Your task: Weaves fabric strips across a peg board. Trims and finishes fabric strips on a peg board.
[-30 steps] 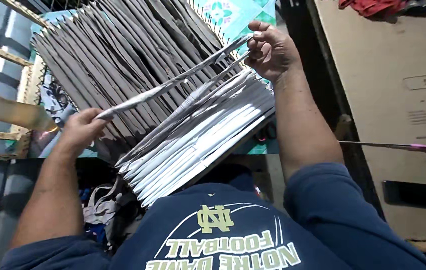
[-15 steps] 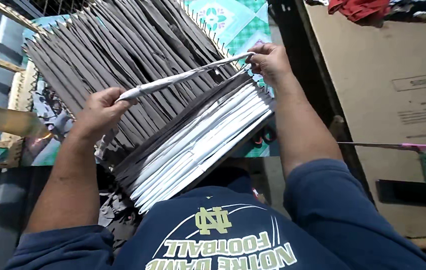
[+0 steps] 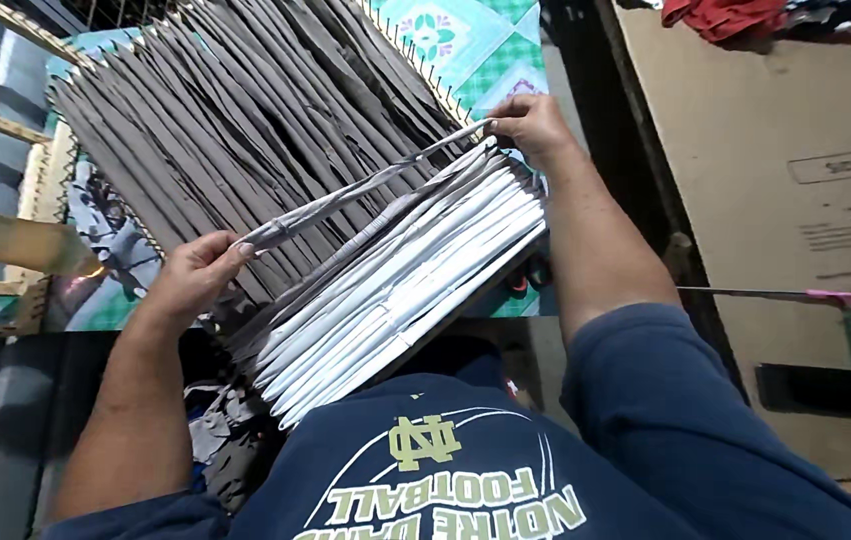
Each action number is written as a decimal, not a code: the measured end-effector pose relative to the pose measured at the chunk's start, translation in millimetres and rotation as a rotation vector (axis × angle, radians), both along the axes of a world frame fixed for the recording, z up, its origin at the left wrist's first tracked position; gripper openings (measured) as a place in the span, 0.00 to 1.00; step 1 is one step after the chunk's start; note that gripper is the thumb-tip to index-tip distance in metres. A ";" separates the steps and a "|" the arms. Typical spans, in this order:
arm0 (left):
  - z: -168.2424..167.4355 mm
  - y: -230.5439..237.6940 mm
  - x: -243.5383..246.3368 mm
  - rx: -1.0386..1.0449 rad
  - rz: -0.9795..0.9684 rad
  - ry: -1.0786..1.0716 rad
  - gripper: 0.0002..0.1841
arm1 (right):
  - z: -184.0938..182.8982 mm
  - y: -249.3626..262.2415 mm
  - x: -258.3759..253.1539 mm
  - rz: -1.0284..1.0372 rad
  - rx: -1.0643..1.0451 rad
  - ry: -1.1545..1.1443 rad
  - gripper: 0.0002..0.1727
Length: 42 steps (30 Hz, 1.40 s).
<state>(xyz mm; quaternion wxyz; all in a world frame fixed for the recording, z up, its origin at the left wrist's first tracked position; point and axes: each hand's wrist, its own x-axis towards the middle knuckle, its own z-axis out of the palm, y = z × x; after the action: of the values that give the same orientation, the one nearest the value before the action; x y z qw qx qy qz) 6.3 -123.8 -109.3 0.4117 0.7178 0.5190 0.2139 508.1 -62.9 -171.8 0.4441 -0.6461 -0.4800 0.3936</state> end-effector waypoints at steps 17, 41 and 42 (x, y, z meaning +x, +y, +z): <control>-0.2 -51.5 -52.2 -0.057 0.117 0.040 0.08 | 5.9 -13.4 -2.3 0.006 0.027 -0.227 0.19; -26.1 -91.0 -75.1 0.011 0.244 -0.180 0.08 | 4.5 -57.8 -44.7 0.080 0.168 -0.494 0.20; -36.1 -94.0 -76.7 -0.010 0.274 -0.220 0.08 | 4.6 -57.8 -44.8 0.083 0.165 -0.498 0.20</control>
<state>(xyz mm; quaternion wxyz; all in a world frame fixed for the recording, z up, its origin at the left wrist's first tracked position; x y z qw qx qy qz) -70.4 -217.9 -145.3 0.4365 0.6107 0.5648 0.3428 463.3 -120.8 -167.2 0.3470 -0.6645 -0.6310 0.1999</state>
